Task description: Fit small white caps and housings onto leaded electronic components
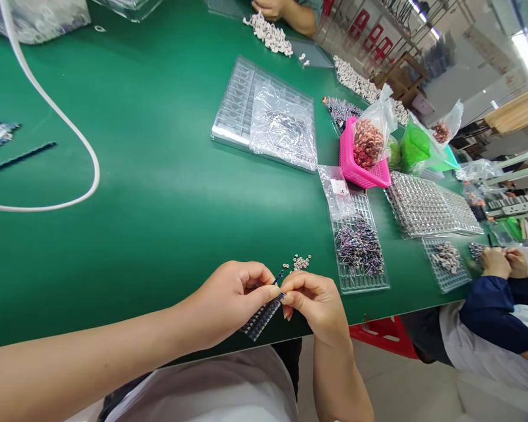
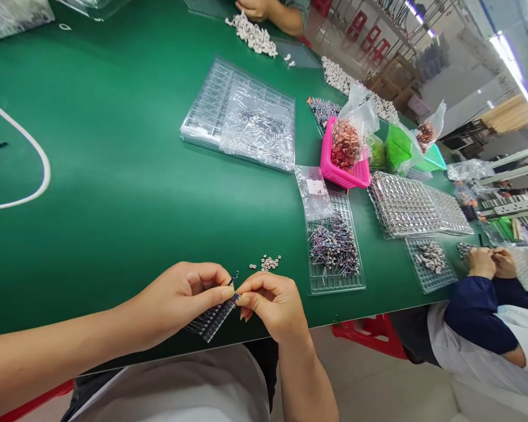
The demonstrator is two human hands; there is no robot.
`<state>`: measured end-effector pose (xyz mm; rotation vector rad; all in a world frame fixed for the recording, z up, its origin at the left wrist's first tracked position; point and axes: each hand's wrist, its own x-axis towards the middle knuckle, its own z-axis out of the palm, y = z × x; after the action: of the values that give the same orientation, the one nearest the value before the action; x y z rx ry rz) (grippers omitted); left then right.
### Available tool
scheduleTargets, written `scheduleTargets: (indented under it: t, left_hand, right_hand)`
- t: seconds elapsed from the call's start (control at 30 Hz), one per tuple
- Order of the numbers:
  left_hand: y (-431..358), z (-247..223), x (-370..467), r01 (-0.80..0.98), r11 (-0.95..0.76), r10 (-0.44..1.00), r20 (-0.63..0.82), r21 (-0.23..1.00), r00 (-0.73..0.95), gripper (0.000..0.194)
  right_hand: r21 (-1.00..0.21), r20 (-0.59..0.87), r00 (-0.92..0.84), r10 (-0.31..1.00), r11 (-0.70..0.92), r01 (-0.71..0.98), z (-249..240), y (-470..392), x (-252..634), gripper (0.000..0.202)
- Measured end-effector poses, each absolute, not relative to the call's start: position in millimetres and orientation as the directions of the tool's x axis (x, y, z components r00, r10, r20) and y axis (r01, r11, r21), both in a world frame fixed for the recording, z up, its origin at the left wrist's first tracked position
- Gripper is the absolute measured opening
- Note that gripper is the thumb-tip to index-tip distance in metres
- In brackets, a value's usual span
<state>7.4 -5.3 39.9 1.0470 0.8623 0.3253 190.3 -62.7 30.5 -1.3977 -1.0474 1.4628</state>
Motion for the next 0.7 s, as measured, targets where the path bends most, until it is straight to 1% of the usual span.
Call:
scheduleTargets:
  t: [0.13,0.23,0.33,0.47,0.6,0.7]
  left_hand:
    - [-3.8,42.8,8.7,0.108,0.472,0.671,-0.436,0.875,0.600,0.027]
    - [-4.3,44.4,7.8,0.112,0.414,0.719,-0.400,0.903,0.569,0.028]
    - [-5.5,44.0,6.3,0.148,0.327,0.749,-0.351,0.933,0.562,0.027]
    - [-6.3,43.2,6.2,0.175,0.232,0.758,-0.291,0.957,0.583,0.023]
    - [-6.2,43.5,8.2,0.142,0.244,0.753,-0.280,0.959,0.595,0.017]
    - [-6.4,43.1,9.1,0.139,0.263,0.760,-0.294,0.955,0.580,0.016]
  right_hand:
    - [-0.970,-0.243,0.035,0.969,-0.242,-0.021,28.1,-64.3,190.7,0.020]
    - [-0.981,-0.193,0.079,0.978,-0.193,-0.006,26.1,-67.7,190.6,0.018]
    - [-0.986,-0.167,0.085,0.982,-0.169,0.013,24.2,-70.7,190.1,0.017]
    - [-0.990,-0.111,0.102,0.989,-0.120,0.080,22.8,-71.9,188.9,0.014]
    - [-0.984,-0.068,0.143,0.987,-0.090,0.155,22.0,-72.2,188.2,0.013]
    - [-0.984,-0.056,0.143,0.988,-0.079,0.162,21.5,-72.5,188.3,0.011]
